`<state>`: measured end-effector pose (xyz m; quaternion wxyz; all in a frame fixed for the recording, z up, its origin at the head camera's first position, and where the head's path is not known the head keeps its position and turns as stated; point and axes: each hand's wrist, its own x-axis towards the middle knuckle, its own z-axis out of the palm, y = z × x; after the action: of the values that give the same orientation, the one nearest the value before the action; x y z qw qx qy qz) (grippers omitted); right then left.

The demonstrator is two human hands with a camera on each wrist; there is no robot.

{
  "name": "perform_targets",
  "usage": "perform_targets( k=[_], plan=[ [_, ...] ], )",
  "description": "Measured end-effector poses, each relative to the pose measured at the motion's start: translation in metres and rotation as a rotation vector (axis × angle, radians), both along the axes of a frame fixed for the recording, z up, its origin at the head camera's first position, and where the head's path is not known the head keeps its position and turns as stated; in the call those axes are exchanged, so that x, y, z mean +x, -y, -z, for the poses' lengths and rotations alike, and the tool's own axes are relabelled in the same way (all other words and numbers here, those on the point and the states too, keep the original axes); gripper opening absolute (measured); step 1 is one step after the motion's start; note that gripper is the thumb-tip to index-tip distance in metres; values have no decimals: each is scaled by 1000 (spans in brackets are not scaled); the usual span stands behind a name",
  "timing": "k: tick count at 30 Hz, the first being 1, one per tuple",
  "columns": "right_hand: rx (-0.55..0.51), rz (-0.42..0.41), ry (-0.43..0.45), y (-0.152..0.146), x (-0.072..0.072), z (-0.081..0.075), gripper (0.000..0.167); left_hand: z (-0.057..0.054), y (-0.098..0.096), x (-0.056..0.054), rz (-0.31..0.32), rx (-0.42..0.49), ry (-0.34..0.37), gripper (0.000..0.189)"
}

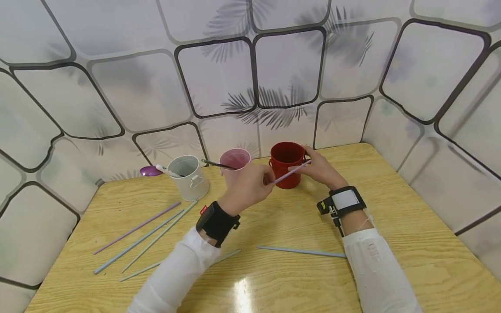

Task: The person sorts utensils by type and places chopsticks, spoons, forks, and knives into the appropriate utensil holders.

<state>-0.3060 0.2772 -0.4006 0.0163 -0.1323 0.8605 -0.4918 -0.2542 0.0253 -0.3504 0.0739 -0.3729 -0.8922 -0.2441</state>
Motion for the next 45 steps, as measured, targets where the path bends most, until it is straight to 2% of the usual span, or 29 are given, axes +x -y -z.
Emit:
perform_targets(
  k=[5,9,14,19,27,33,40,45],
  plan=[
    [7,-16,15,-1,1,0,75,-23,3,2,-14,190,-2,4],
    [2,-21,38,-1,1,0,79,-35,3,0,-1,367,14,3],
    [-5,-15,46,-1,2,-2,80,-47,1,-6,-18,566,-4,4],
    [5,-7,52,0,1,-4,81,-54,-3,-11,-34,717,-60,4],
    [1,-8,43,-1,0,-4,81,-45,-20,-19,-30,899,-145,5],
    [-3,-9,44,-1,0,0,81,-40,-30,-23,-23,1004,-167,5],
    [1,-8,35,0,1,-2,79,-27,-40,-32,1,977,-193,5],
    [-14,-27,26,0,2,-2,79,-18,-42,-36,-9,950,-194,6]
  ],
)
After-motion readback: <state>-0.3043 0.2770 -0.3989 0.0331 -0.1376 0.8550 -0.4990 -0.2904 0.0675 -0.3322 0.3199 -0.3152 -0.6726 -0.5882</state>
